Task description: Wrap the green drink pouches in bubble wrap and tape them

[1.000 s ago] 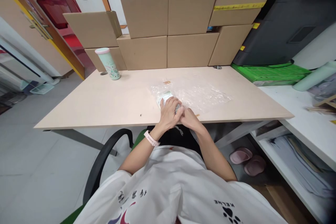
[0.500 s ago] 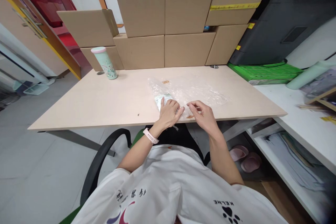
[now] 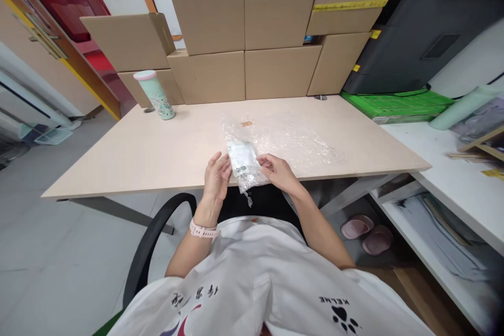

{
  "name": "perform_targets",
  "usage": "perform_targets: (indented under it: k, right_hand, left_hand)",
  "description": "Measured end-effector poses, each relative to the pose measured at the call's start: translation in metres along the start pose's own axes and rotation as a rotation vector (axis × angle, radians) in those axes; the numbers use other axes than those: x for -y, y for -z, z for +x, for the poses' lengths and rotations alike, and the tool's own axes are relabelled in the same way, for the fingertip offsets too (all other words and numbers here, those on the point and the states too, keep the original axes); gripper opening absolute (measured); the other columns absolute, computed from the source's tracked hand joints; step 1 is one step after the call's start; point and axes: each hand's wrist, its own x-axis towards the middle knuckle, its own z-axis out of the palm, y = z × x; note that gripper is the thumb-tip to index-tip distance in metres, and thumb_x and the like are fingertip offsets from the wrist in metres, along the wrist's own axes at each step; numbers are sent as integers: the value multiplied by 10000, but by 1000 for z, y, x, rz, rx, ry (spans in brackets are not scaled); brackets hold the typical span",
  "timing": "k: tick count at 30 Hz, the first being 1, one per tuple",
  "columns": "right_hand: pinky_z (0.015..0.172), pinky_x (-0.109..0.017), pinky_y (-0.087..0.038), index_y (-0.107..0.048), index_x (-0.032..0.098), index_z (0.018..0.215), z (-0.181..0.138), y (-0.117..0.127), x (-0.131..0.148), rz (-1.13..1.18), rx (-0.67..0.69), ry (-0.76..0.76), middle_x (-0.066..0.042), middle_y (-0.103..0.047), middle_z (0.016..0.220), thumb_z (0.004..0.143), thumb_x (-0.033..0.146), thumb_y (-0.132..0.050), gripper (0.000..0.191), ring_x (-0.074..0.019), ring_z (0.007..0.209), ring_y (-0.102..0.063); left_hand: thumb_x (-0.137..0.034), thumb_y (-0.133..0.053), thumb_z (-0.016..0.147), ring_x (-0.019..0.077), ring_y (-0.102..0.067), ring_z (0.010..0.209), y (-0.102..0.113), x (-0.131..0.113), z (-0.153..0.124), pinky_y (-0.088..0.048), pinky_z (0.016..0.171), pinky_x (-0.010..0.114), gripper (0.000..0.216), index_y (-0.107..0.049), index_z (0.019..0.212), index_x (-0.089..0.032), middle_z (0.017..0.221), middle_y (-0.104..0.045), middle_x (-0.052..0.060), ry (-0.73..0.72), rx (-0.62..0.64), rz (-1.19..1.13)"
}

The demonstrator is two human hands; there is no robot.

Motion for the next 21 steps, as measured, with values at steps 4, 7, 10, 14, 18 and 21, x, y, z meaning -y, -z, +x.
perform_targets:
  k: [4, 7, 10, 14, 18, 21]
  right_hand:
    - [759, -316, -532, -666, 238, 1022, 7, -1, -3, 54, 26, -44, -29, -693, 932, 744, 201, -595, 288, -174, 799, -645]
    - [696, -288, -520, -654, 226, 977, 10, 0, -6, 122, 37, -58, -15, -677, 896, 707, 228, -616, 273, -156, 744, -619]
    - [656, -275, -492, -621, 213, 897, 11, 1, -7, 151, 41, -33, 8, -653, 805, 678, 229, -614, 220, -145, 686, -590]
    - [600, -269, -434, -601, 208, 812, 8, 4, -9, 21, 5, 0, 18, -612, 701, 693, 222, -559, 127, -155, 644, -554]
    - [636, -285, -421, -597, 207, 766, 3, 8, -13, -204, -46, 74, -13, -624, 748, 754, 217, -526, 73, -173, 690, -552]
    - [729, -319, -443, -631, 209, 853, 0, 11, -18, -309, -67, 121, -67, -663, 915, 795, 193, -503, 142, -218, 828, -590]
  left_hand:
    - [-338, -418, 939, 277, -607, 1225, -15, -13, -18, -499, 1010, 600, 357, -398, 1292, -293, 1390, -564, 94, 52, 17, -25]
    - [-344, -275, 1005, 239, -598, 1256, -35, -15, -34, -554, 966, 487, 411, -318, 1406, -271, 1479, -502, 101, -102, 99, 242]
    - [-262, -241, 1020, 161, -537, 1333, -54, -12, -43, -554, 997, 364, 514, -138, 1523, -276, 1536, -448, 73, -382, 157, 666]
    - [-274, -478, 956, 175, -364, 1465, -75, -2, -46, -464, 1137, 398, 815, 55, 1573, -300, 1608, -322, 61, -617, 228, 1042]
    - [-338, -470, 977, 215, -205, 1526, -87, 6, -43, -349, 1217, 482, 788, 24, 1584, -248, 1644, -218, 87, -662, 221, 1134]
    - [-354, -374, 1009, 218, -197, 1530, -93, 9, -38, -311, 1231, 486, 661, -78, 1581, -207, 1638, -240, 93, -675, 205, 1154]
